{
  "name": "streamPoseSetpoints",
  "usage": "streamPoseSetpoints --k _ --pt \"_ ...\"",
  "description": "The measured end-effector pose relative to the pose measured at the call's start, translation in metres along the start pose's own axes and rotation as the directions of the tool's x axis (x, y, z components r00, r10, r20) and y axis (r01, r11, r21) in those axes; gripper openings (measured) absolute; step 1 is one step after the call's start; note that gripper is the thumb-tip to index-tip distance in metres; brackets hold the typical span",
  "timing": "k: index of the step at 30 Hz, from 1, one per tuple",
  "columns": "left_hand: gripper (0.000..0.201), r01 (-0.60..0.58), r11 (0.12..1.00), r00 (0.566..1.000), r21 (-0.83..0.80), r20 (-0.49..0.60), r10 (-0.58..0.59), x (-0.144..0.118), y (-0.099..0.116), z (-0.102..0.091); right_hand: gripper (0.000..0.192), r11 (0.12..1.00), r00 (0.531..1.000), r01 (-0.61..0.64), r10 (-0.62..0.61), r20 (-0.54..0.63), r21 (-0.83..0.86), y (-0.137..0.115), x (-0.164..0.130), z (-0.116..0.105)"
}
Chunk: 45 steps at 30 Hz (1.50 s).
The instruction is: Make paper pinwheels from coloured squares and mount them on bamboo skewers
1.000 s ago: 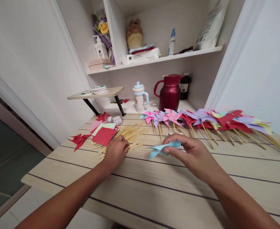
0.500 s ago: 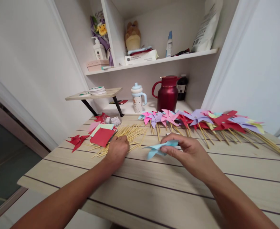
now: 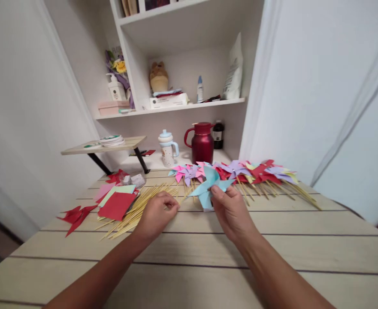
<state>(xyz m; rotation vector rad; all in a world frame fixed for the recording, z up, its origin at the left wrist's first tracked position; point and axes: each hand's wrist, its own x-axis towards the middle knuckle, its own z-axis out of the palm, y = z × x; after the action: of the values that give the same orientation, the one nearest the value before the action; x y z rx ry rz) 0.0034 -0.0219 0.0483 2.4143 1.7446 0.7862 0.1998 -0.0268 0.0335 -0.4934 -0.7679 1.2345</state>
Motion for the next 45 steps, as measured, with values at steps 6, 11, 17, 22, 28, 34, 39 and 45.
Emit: streamPoseSetpoints --k 6,11,17,22,28,34,39,45 --pt "0.015 0.013 0.973 0.998 -0.231 0.055 -0.001 -0.004 0.033 0.037 0.021 0.988 0.996 0.006 0.008 -0.094 0.153 0.001 0.009 0.001" --pt "0.013 -0.008 0.981 1.0 -0.196 0.012 0.01 -0.009 0.036 0.052 0.019 0.96 0.986 -0.08 0.116 -0.118 0.27 0.005 0.012 -0.006" --pt "0.02 -0.04 0.945 0.998 -0.324 0.03 0.053 -0.011 0.035 0.057 0.014 0.931 0.98 -0.125 0.171 -0.107 0.343 0.004 0.011 -0.005" --pt "0.025 -0.045 0.873 0.983 -0.485 0.135 0.125 -0.011 0.038 0.057 0.017 0.925 0.979 -0.13 0.177 -0.102 0.356 0.003 0.008 0.001" --pt "0.027 0.256 0.431 0.963 -0.866 0.269 -0.031 -0.013 0.04 0.053 0.018 0.935 0.983 -0.105 0.149 -0.104 0.34 -0.005 0.01 -0.001" --pt "0.043 0.329 -0.01 0.934 -0.944 0.326 -0.147 -0.014 0.02 0.046 0.022 0.988 0.986 0.098 -0.081 -0.144 0.116 -0.024 0.018 -0.018" --pt "0.05 0.29 -0.003 0.942 -0.957 0.285 -0.178 -0.01 0.012 0.043 0.029 0.987 0.99 0.132 -0.136 -0.046 -0.087 -0.028 0.012 -0.022" --pt "0.04 0.204 0.145 0.967 -0.968 0.177 -0.182 -0.006 0.014 0.036 0.016 0.891 0.949 0.306 -0.257 0.184 -0.336 -0.034 0.007 -0.029"
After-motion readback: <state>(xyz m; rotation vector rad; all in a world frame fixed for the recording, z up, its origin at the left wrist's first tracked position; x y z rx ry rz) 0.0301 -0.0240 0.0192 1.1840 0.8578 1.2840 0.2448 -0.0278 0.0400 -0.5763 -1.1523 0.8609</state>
